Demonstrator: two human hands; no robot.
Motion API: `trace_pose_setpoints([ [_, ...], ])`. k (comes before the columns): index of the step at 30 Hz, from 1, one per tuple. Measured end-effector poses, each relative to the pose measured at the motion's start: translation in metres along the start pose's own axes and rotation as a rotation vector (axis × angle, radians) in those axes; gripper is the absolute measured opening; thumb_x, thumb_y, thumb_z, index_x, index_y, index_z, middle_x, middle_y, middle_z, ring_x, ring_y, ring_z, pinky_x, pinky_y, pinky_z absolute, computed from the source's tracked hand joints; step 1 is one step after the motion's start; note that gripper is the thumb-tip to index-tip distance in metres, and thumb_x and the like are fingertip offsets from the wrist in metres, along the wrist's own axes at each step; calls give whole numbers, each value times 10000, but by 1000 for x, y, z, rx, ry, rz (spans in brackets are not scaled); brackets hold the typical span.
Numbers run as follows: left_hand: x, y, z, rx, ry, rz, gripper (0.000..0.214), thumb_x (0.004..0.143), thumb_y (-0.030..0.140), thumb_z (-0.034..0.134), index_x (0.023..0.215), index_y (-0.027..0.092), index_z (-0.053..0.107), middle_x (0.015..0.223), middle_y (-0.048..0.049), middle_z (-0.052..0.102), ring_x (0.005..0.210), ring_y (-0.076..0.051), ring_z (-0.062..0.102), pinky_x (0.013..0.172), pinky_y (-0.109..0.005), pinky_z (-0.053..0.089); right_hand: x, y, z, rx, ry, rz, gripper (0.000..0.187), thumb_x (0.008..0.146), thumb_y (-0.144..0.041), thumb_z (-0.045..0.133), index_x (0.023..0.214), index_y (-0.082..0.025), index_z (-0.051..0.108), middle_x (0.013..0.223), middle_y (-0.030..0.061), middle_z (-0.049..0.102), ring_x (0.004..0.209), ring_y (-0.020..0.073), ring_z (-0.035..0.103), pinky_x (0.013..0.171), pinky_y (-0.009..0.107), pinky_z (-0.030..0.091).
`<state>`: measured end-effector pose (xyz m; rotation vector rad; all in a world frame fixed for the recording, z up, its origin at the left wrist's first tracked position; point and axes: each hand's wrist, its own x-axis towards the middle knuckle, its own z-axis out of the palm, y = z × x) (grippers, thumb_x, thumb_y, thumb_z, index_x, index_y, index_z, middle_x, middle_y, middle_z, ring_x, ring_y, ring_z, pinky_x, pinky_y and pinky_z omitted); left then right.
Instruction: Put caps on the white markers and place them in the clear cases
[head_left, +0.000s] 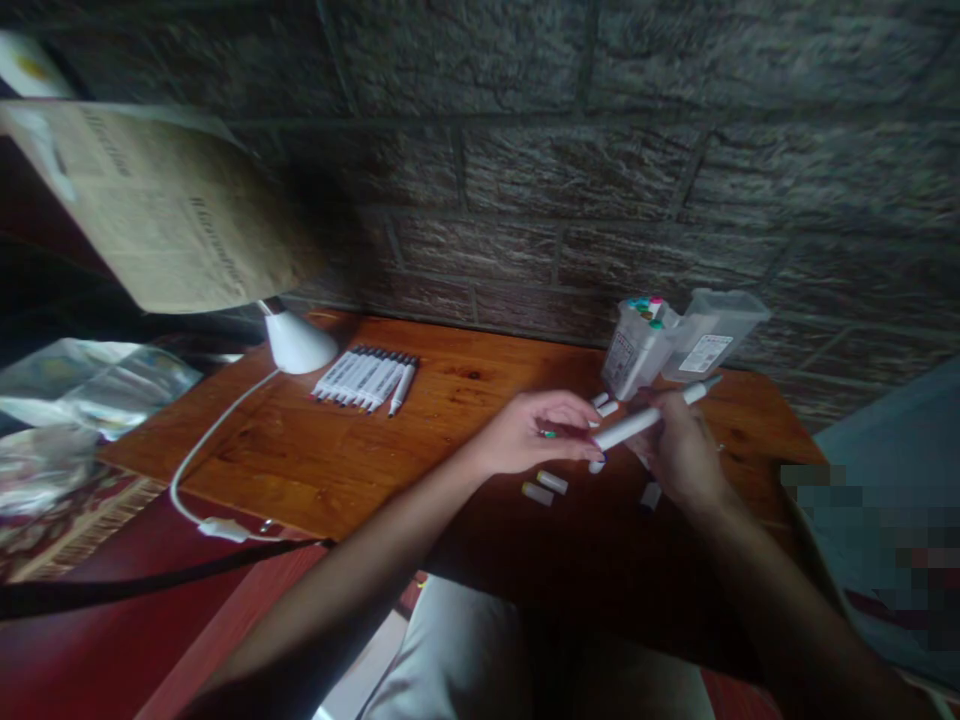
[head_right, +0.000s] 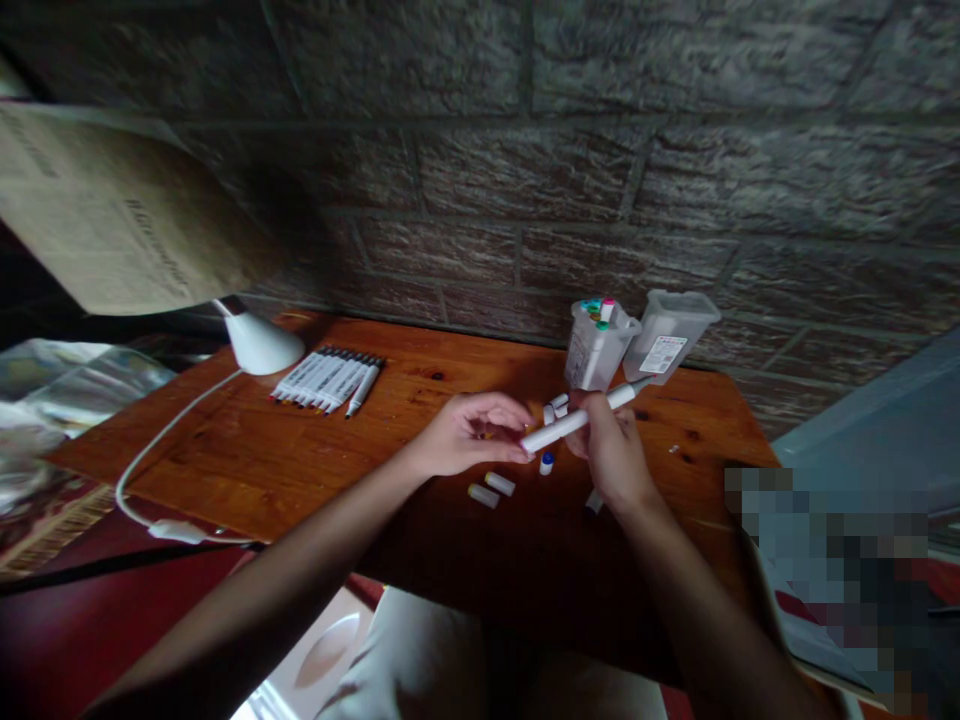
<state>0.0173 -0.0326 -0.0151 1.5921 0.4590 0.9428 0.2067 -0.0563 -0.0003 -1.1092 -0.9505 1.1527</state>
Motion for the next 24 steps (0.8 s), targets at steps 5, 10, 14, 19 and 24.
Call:
trace_pose_setpoints([
  [5, -4, 2, -1, 151, -90, -42, 322, 816, 416, 746, 900, 106, 730, 787, -68, 723, 690, -114, 668, 646, -205, 527, -3, -5, 6, 48, 64, 13, 301, 661, -356, 623, 483, -229, 416, 384, -81, 298, 346, 66, 230, 347, 234, 172],
  [10, -7, 3, 3, 84, -82, -119, 457, 784, 553, 725, 895, 111, 746, 746, -73, 708, 633, -117, 643, 595, -214, 528, -4, -4, 10, 81, 51, -1, 322, 645, -361, 629, 473, -240, 386, 379, -80, 275, 335, 67, 204, 335, 238, 160],
  [14, -7, 2, 5, 49, -84, -138, 504, 741, 600, 738, 876, 115, 757, 752, -93, 722, 616, -122, 636, 583, -225, 537, -5, -2, 13, 93, 51, -7, 291, 636, -375, 622, 472, -241, 422, 375, -82, 261, 334, 67, 182, 329, 237, 144],
  [19, -8, -1, 5, 76, -46, -112, 455, 777, 557, 731, 874, 114, 766, 790, -101, 745, 591, -109, 623, 570, -213, 529, -6, 0, 11, 70, 106, -45, 272, 655, -361, 623, 484, -230, 457, 388, -72, 313, 356, 72, 241, 350, 232, 179],
  [24, -7, 0, 5, 134, 11, -73, 444, 796, 552, 715, 838, 114, 770, 680, -82, 714, 538, -112, 602, 522, -210, 497, -5, 5, 8, 85, 46, -99, 325, 742, -385, 611, 523, -231, 427, 417, -79, 310, 368, 71, 225, 367, 239, 162],
])
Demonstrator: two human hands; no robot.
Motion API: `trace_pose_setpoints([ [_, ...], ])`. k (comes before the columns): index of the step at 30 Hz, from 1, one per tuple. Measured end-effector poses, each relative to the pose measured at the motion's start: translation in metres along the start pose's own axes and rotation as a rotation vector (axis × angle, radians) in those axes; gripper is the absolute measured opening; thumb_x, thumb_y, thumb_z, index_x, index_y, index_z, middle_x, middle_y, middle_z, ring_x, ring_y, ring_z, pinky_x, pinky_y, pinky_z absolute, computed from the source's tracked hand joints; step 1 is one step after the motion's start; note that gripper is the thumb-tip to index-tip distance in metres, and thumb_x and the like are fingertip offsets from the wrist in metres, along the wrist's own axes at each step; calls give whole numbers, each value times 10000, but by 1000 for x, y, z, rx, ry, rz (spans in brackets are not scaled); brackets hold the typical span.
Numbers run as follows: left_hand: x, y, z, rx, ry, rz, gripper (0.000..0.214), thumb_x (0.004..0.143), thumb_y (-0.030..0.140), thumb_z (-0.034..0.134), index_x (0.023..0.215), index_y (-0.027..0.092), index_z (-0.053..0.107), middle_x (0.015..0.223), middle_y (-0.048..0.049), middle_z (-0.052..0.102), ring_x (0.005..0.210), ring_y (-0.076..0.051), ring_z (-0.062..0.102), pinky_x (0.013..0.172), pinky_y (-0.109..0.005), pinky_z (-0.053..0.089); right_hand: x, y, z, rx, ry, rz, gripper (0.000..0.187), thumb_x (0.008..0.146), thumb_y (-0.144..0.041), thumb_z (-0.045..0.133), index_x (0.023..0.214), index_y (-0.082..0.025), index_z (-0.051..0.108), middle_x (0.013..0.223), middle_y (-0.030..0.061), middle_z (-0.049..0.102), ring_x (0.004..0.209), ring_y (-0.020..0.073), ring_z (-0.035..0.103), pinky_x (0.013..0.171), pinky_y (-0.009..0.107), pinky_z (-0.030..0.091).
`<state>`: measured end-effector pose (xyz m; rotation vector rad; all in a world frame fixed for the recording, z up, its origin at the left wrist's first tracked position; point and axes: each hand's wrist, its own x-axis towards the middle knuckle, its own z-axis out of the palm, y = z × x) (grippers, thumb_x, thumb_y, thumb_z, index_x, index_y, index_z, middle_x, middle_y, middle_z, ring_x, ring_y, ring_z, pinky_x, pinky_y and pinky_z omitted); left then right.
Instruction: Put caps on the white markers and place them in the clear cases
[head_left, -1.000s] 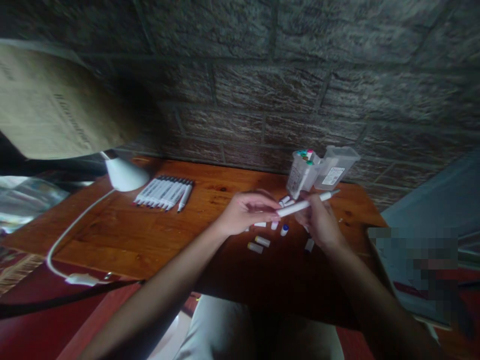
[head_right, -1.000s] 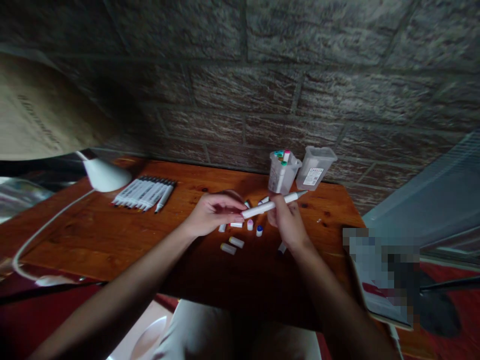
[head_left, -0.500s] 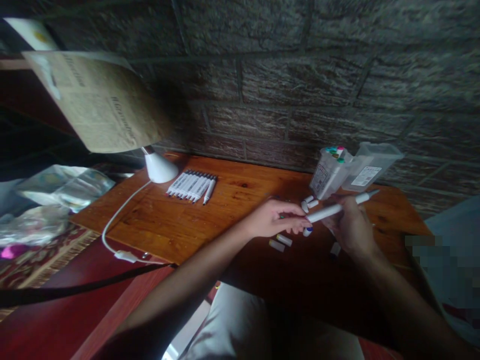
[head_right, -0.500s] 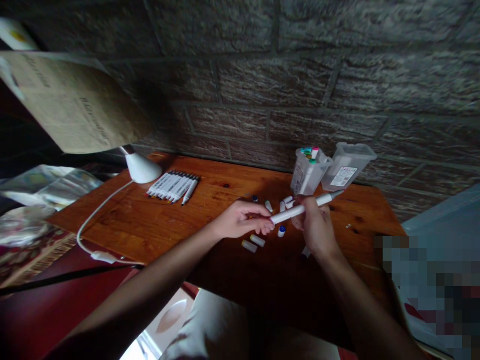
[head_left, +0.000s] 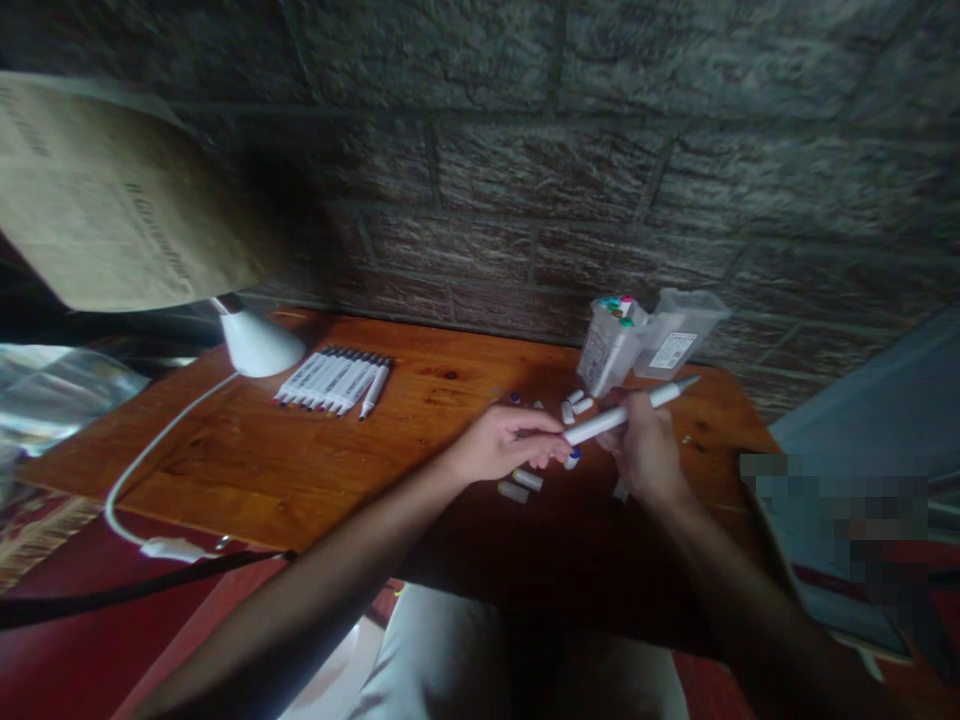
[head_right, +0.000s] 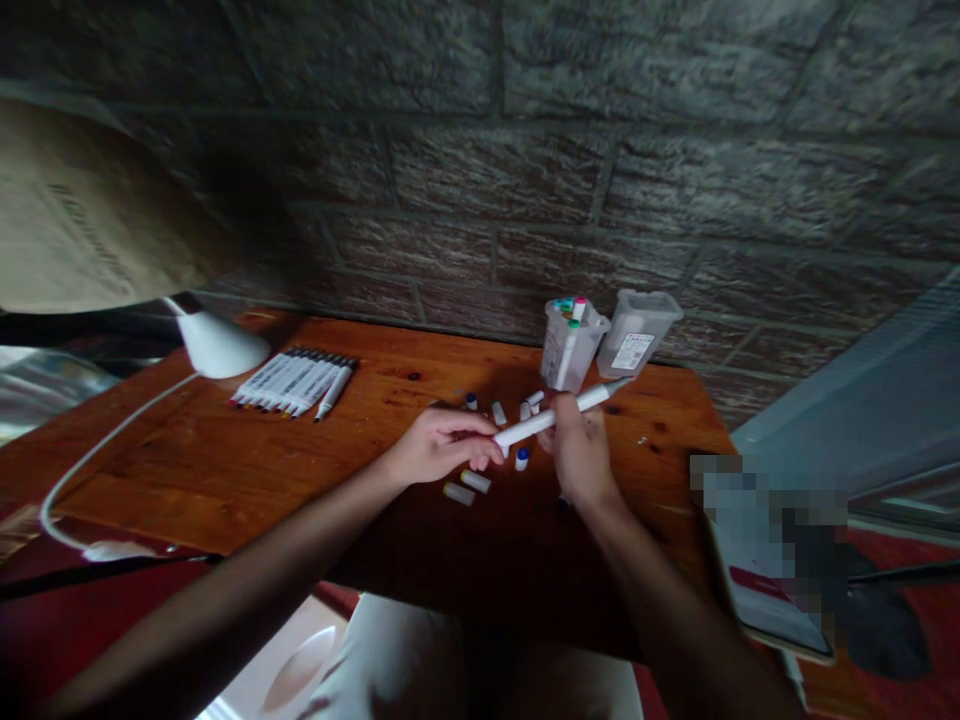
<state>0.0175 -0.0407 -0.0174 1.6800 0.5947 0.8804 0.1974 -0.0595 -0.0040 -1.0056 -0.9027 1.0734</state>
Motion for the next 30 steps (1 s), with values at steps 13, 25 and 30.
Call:
trace_pose_setpoints([
  [13, 6, 0, -5, 52, 73, 86, 294, 865, 410, 687, 847, 124, 755, 732, -86, 742, 535, -110, 594, 524, -215, 503, -2, 2, 2, -177, 27, -129, 348, 828, -432, 553, 562, -237, 440, 479, -55, 383, 437, 109, 347, 421, 253, 281],
  [25, 11, 3, -16, 6, 220, 129, 267, 859, 393, 698, 908, 131, 716, 630, -21, 687, 479, -99, 569, 476, -204, 479, -8, -17, 2, -404, -149, -429, 373, 879, -431, 635, 584, -209, 582, 564, -20, 542, 557, 129, 497, 542, 259, 409],
  [30, 12, 3, -16, -55, 303, 115, 314, 790, 361, 775, 994, 134, 700, 730, -41, 740, 497, -98, 585, 486, -209, 490, -5, -17, 3, -325, -71, -373, 296, 807, -444, 721, 642, -205, 663, 580, -27, 582, 549, 119, 505, 529, 249, 414],
])
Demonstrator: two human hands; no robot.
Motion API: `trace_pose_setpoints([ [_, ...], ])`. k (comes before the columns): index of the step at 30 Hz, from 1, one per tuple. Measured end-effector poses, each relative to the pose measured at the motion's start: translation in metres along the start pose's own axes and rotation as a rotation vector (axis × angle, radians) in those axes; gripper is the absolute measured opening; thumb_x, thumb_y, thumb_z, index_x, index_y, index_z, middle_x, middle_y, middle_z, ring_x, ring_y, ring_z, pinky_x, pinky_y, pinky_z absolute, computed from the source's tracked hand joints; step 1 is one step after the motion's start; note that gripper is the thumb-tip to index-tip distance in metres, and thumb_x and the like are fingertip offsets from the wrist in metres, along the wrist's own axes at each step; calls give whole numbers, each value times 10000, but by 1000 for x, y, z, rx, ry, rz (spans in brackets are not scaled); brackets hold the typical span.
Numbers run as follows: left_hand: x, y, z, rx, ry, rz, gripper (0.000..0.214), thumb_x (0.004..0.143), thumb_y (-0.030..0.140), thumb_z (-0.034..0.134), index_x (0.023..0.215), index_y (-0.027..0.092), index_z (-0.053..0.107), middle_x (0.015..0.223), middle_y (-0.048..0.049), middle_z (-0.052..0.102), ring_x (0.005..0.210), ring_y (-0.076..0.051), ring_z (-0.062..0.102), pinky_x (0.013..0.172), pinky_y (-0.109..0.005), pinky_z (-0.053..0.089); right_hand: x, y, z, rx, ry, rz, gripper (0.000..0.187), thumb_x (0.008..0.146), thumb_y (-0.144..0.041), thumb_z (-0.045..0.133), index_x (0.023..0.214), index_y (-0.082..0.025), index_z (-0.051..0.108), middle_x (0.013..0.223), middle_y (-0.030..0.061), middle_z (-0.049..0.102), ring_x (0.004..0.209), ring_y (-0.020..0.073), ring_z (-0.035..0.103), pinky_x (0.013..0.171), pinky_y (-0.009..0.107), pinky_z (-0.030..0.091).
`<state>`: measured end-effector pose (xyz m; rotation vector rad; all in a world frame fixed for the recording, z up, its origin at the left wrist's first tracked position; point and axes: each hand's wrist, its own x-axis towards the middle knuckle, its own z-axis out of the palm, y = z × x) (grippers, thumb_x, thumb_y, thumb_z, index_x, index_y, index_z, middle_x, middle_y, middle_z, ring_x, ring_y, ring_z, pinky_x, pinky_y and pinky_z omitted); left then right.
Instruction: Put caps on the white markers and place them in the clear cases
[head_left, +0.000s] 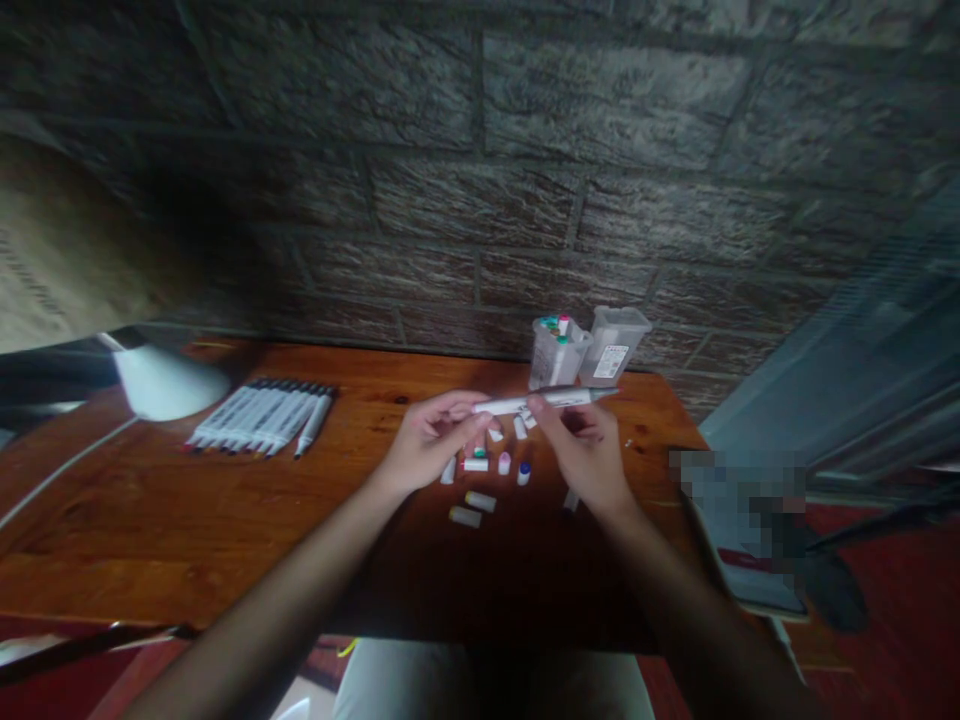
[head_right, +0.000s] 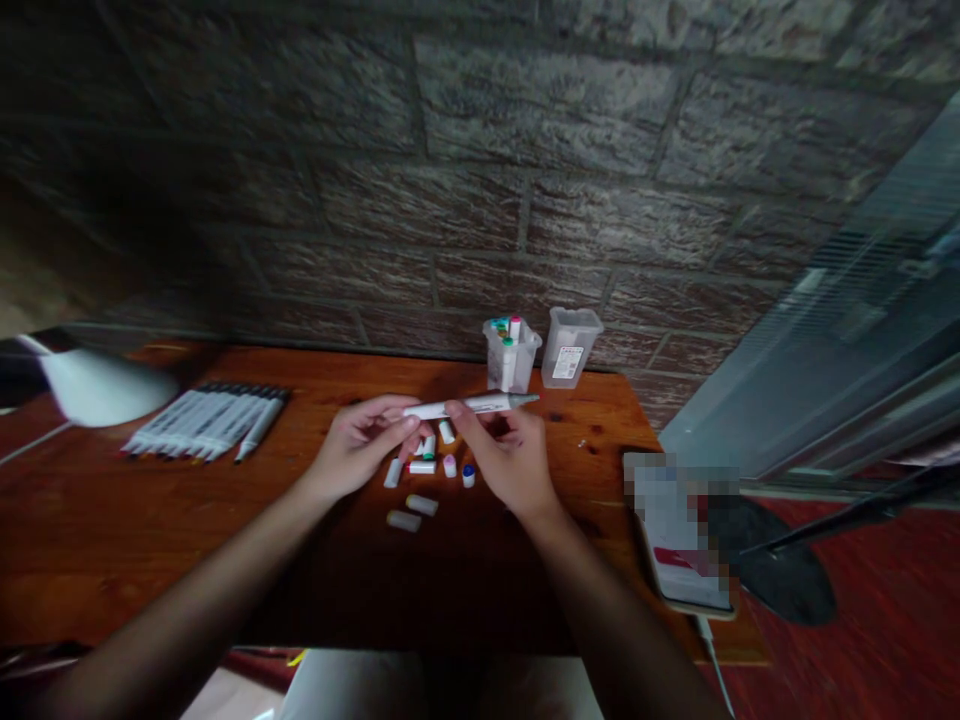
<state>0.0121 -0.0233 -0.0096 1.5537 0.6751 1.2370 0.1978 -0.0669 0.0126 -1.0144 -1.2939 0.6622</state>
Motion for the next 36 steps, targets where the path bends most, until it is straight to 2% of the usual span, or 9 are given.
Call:
trace_pose_setpoints([
  [8, 2, -4, 0, -84, 19, 30, 304, 786, 330, 784, 1011, 139, 712, 784, -49, 758, 506, -85, 592, 480, -195, 469, 6, 4, -3, 235, 1, 163, 250, 769, -451, 751, 783, -208, 694, 588, -52, 523, 458, 72, 357, 422, 224, 246],
  [12, 4, -4, 1, -99, 25, 46, 309, 787, 309, 788, 1027, 130, 711, 799, -54, 757, 518, -73, 589, 482, -182, 462, 11, 9, -8, 350, 29, 158, 200, 824, -397, 690, 890, -210, 709, 529, -75, 436, 461, 76, 331, 436, 217, 236],
  [15, 5, -2, -1, -90, 62, 25, 333, 786, 322, 789, 1045, 127, 715, 817, -63, 757, 519, -69, 580, 480, -182, 460, 16, 10, -16, 353, 58, 153, 163, 830, -365, 681, 852, -206, 708, 523, -70, 437, 483, 83, 362, 450, 218, 258],
  [17, 6, -2, -2, -89, 73, 1, 356, 789, 325, 788, 1074, 124, 715, 851, -75, 755, 555, -79, 594, 497, -190, 471, 19, 9, -21, 310, -22, 161, 188, 820, -375, 703, 903, -208, 729, 544, -65, 468, 493, 82, 382, 453, 216, 272],
  [21, 7, -3, -4, -201, 64, -52, 355, 810, 313, 772, 1113, 138, 715, 777, -37, 703, 609, -84, 588, 527, -187, 471, 17, 3, -26, 209, -297, 240, 356, 778, -392, 764, 1098, -235, 740, 654, -47, 591, 502, 69, 410, 458, 206, 306],
  [25, 10, 0, -5, -400, 90, -120, 308, 782, 341, 792, 1005, 137, 735, 674, 9, 615, 575, -70, 544, 514, -180, 443, 13, -2, -24, 199, -452, 307, 388, 729, -355, 816, 1096, -247, 755, 686, -49, 641, 466, 47, 391, 439, 191, 307],
  [29, 11, 3, -5, -437, 105, -161, 319, 739, 356, 822, 940, 122, 740, 691, -2, 622, 582, -73, 546, 516, -181, 435, 11, 3, -23, 200, -564, 340, 263, 814, -407, 754, 992, -214, 779, 680, -25, 664, 484, 53, 453, 448, 183, 326],
  [33, 10, 1, -6, -414, 87, -205, 347, 725, 368, 832, 965, 133, 744, 684, -3, 634, 580, -73, 546, 524, -177, 435, 10, 8, -27, 171, -593, 381, 299, 876, -456, 685, 1020, -207, 769, 691, -1, 696, 511, 72, 519, 466, 184, 357],
  [36, 10, 0, -7, -406, 77, -210, 339, 726, 362, 831, 969, 142, 748, 694, -4, 643, 576, -70, 544, 534, -178, 441, 10, 11, -29, 170, -607, 399, 284, 868, -458, 693, 917, -188, 765, 685, 5, 695, 501, 71, 520, 446, 182, 352],
])
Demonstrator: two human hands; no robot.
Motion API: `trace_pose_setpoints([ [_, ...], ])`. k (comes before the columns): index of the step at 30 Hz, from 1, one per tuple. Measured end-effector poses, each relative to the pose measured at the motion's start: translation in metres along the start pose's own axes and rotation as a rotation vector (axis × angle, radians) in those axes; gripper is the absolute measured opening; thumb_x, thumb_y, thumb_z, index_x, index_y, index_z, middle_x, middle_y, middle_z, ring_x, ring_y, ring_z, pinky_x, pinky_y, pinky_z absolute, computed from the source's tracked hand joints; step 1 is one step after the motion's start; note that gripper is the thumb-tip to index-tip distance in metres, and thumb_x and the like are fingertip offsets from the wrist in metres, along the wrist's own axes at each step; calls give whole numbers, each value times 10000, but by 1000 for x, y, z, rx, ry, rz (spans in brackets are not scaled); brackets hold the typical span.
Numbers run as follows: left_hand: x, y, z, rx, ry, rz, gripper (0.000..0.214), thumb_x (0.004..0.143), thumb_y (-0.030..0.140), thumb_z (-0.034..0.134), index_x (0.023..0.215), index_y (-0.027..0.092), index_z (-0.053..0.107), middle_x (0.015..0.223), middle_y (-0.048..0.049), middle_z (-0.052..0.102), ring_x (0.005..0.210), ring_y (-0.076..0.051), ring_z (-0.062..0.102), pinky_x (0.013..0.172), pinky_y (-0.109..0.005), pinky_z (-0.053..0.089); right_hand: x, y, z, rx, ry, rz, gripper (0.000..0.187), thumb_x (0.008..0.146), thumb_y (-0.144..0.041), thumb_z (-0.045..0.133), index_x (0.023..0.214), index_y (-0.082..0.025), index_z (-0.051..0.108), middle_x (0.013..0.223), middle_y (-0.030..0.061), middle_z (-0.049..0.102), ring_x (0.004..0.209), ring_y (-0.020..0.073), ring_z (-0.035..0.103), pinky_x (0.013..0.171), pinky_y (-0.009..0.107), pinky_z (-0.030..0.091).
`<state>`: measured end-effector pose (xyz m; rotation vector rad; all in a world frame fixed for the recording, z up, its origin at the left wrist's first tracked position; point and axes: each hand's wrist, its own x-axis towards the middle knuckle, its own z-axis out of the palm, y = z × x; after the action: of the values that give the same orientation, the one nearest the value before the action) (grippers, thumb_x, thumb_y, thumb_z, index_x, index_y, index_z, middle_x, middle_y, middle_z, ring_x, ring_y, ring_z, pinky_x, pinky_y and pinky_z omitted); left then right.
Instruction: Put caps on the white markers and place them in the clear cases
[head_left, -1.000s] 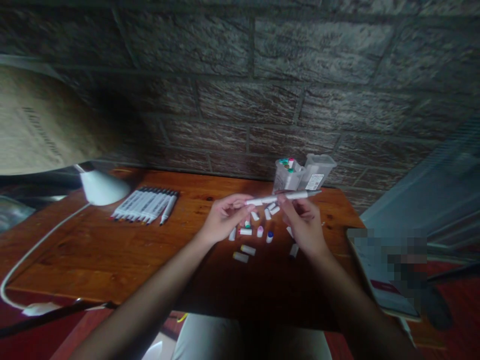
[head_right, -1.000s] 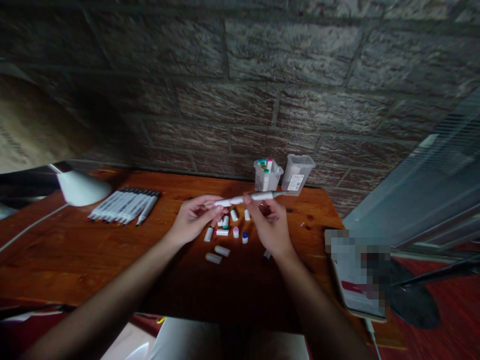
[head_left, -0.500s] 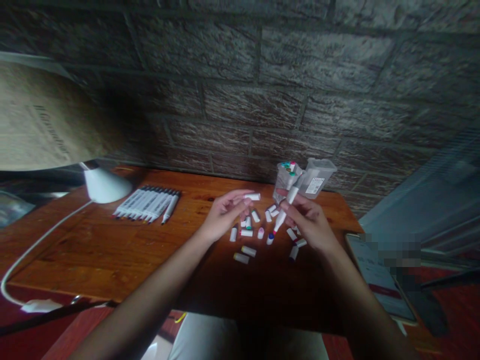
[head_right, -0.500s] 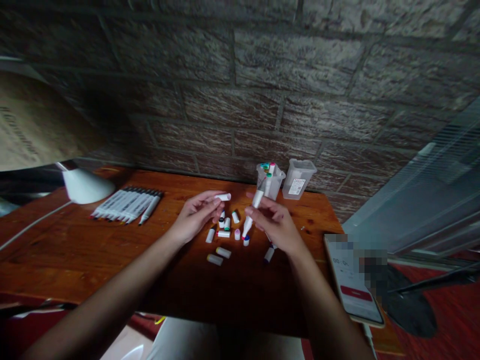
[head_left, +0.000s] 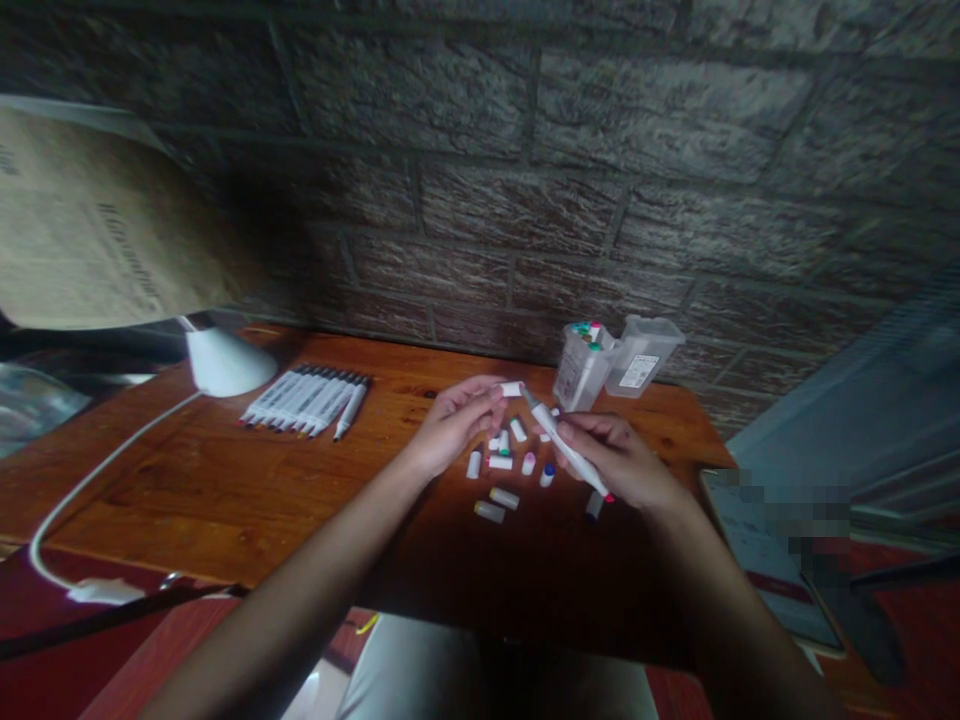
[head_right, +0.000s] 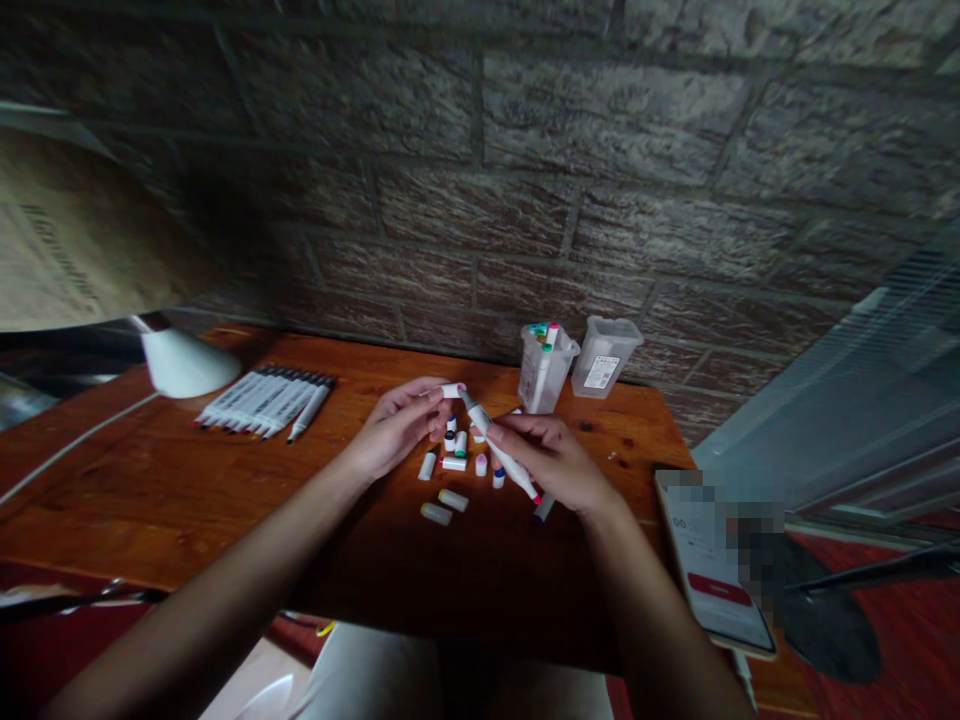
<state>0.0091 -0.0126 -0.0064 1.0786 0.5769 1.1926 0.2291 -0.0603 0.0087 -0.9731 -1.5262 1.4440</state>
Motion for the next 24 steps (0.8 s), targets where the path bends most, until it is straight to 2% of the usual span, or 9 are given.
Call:
trace_pose_setpoints([
  [3, -1, 1, -1, 23, -47, -11, 328, 753, 351, 807, 995, 138, 753, 683, -1, 628, 569, -71, 534, 539, -184, 444, -1, 1, 0, 87, -12, 85, 288, 825, -445, 742, 994, -211, 745, 709, 3, 705, 476, 70, 525, 414, 177, 345],
  [5, -2, 1, -1, 53, -104, -29, 324, 772, 350, 789, 1014, 137, 753, 670, 3, 612, 557, -73, 525, 539, -194, 446, -1, 0, 2, 205, 4, 151, 366, 763, -419, 803, 1075, -252, 711, 734, -4, 718, 494, 89, 575, 413, 177, 374],
  [8, -3, 1, -2, 99, -169, -49, 310, 801, 355, 765, 1021, 138, 753, 657, 4, 602, 554, -75, 522, 542, -196, 446, -1, -4, 6, 382, 3, 183, 377, 697, -400, 851, 1010, -256, 699, 720, -1, 724, 542, 119, 631, 437, 183, 421],
  [11, -5, 0, -3, 126, -200, -42, 303, 802, 362, 766, 1010, 141, 751, 627, 7, 602, 548, -82, 521, 526, -195, 447, -2, -8, 8, 497, -69, 138, 289, 733, -384, 817, 948, -218, 718, 712, 22, 737, 460, 68, 518, 418, 166, 371],
  [14, -7, -1, -3, 191, -261, -40, 285, 788, 358, 780, 967, 138, 757, 657, -14, 658, 531, -85, 525, 505, -202, 451, -3, -10, 8, 552, -74, 53, 311, 778, -307, 765, 1078, -236, 727, 877, 52, 780, 466, 49, 444, 429, 169, 353],
  [17, -8, -2, -2, 259, -264, -23, 245, 775, 332, 794, 917, 133, 772, 741, -47, 725, 528, -75, 539, 505, -195, 455, -1, -9, 10, 469, 6, -56, 374, 784, -287, 763, 1155, -271, 716, 951, 43, 778, 508, 64, 464, 462, 194, 377],
  [20, -8, -2, -1, 267, -184, -17, 276, 709, 313, 847, 922, 149, 787, 733, -43, 744, 540, -89, 584, 519, -194, 478, 5, -6, 14, 294, 194, -178, 241, 833, -398, 727, 991, -220, 765, 679, 4, 705, 469, 67, 433, 438, 200, 327],
  [21, -9, -2, -1, 265, -178, -32, 306, 693, 321, 858, 941, 155, 789, 739, -47, 751, 553, -99, 606, 523, -198, 487, 7, -5, 15, 242, 256, -200, 254, 851, -433, 701, 914, -196, 769, 603, -7, 656, 455, 66, 420, 429, 203, 308],
  [24, -11, -1, -1, 261, -253, -81, 394, 697, 372, 853, 1022, 161, 787, 790, -80, 773, 591, -127, 649, 504, -195, 481, 12, -1, 16, 194, 337, -224, 287, 854, -447, 688, 811, -170, 745, 538, -29, 574, 438, 56, 391, 424, 207, 277],
])
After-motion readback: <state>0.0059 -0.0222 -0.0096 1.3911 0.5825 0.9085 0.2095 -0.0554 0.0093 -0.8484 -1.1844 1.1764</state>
